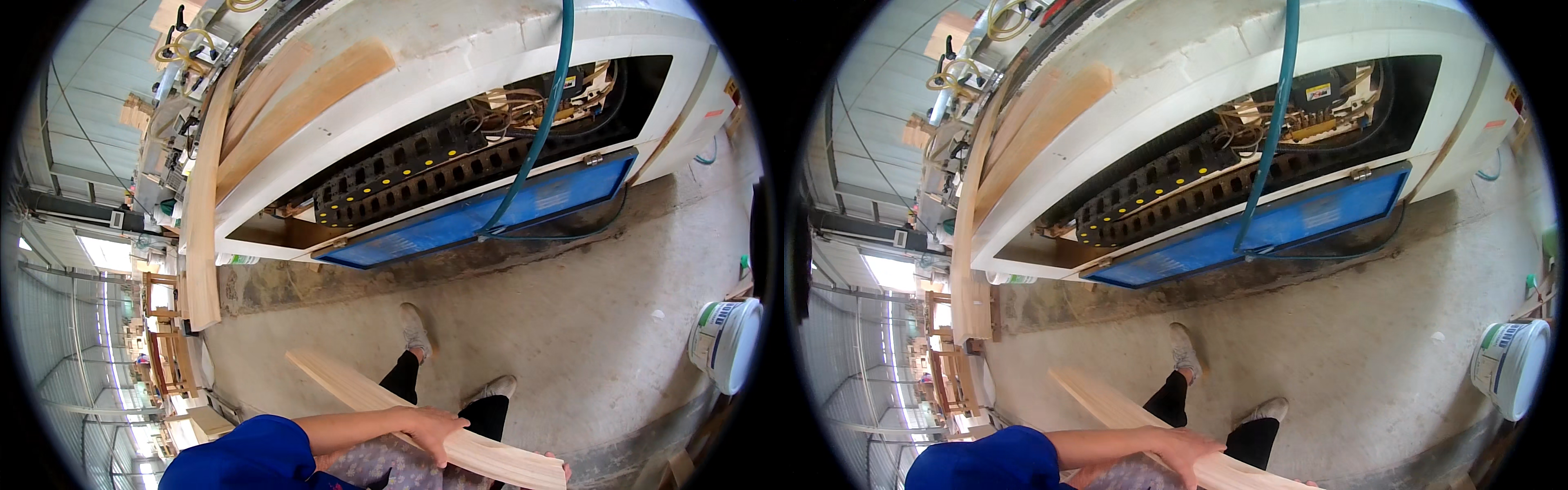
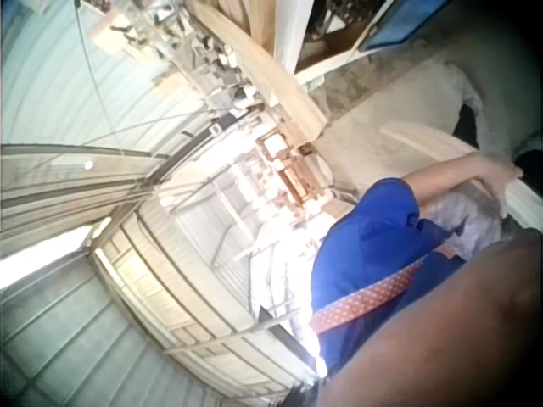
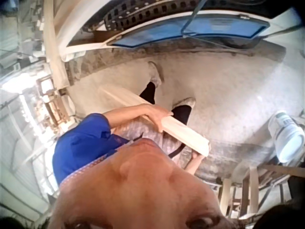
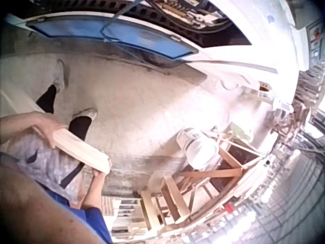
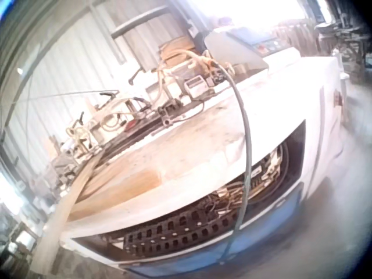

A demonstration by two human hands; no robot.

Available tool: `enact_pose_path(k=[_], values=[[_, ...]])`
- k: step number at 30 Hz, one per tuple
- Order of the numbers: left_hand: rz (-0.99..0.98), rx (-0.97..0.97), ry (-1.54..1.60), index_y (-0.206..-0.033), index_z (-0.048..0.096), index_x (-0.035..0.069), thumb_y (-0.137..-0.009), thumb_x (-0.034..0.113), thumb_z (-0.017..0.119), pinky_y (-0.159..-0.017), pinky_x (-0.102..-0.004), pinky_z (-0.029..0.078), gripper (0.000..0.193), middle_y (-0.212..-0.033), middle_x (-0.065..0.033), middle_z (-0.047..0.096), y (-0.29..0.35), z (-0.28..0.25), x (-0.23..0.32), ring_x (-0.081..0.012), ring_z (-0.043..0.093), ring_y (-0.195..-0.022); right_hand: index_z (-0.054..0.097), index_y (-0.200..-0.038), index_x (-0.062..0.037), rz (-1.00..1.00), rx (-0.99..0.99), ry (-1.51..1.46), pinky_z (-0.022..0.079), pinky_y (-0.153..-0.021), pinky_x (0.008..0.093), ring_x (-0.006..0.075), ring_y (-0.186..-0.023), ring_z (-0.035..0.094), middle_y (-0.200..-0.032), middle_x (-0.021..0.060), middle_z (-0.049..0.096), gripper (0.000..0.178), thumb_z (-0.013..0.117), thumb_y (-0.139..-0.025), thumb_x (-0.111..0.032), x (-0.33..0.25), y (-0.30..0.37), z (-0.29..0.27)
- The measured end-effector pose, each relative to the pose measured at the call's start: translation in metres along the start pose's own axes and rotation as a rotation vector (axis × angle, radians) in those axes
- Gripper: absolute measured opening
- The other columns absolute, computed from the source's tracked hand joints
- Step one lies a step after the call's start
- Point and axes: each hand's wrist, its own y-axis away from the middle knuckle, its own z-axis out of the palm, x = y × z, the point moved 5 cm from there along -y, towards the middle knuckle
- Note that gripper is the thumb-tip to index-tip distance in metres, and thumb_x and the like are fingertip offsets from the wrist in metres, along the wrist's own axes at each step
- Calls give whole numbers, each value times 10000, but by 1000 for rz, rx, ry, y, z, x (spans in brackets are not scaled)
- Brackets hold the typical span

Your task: The person places wooden boards into a machinery, uses an air duster to clear debris from the equipment, and removes boards once the process is complete.

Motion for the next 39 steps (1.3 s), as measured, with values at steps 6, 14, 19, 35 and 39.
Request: enact_pose_path(k=[6, 14, 19, 35, 39], values=[[-26, -33, -25, -1290, 422, -12, -517, 416, 775, -983, -424, 361, 952, -1213, -185, 514, -2, -23, -1, -323, 458, -1196, 530, -1236, -58, -21, -42, 22, 441, -977, 511, 344, -1143, 534, -1229, 143, 583, 585, 421, -885, -514, 10, -35, -25], [147, 29, -320, -1076, 542, -15, -447, 378, 813, -871, -394, 391, 790, -1042, -173, 552, 2, -20, 52, -322, 504, -1028, 512, -1233, 21, -462, -266, 690, 493, -899, 386, 229, -1064, 584, -1172, 169, 600, 446, 610, -858, -200, -19, 112, 31], [349, -6, -577, -1094, 566, -42, -425, 400, 801, -901, -436, 350, 836, -1108, -201, 561, 24, 11, 146, -338, 507, -1045, 557, -1170, 18, 174, -390, 841, 521, -751, 321, 172, -918, 627, -1066, 131, 648, 406, 652, -818, -160, -34, 117, -48], [690, 671, -1342, -1078, 485, -17, -472, 267, 760, -1058, -512, 251, 724, -1019, -136, 500, 219, -170, 227, -294, 474, -1056, 627, -1077, 9, -307, -566, 915, 496, -761, 309, 169, -820, 607, -946, 69, 662, 374, 704, -761, -176, -34, 221, 212], [475, 483, -1432, -1213, 440, -13, -553, 179, 750, -1080, -509, 242, 755, -1110, -140, 479, 268, -246, 219, -294, 450, -1118, 612, -1088, 69, -331, -693, 682, 483, -859, 292, 172, -915, 638, -1029, 127, 673, 488, 776, -654, -83, -11, 242, 313]])
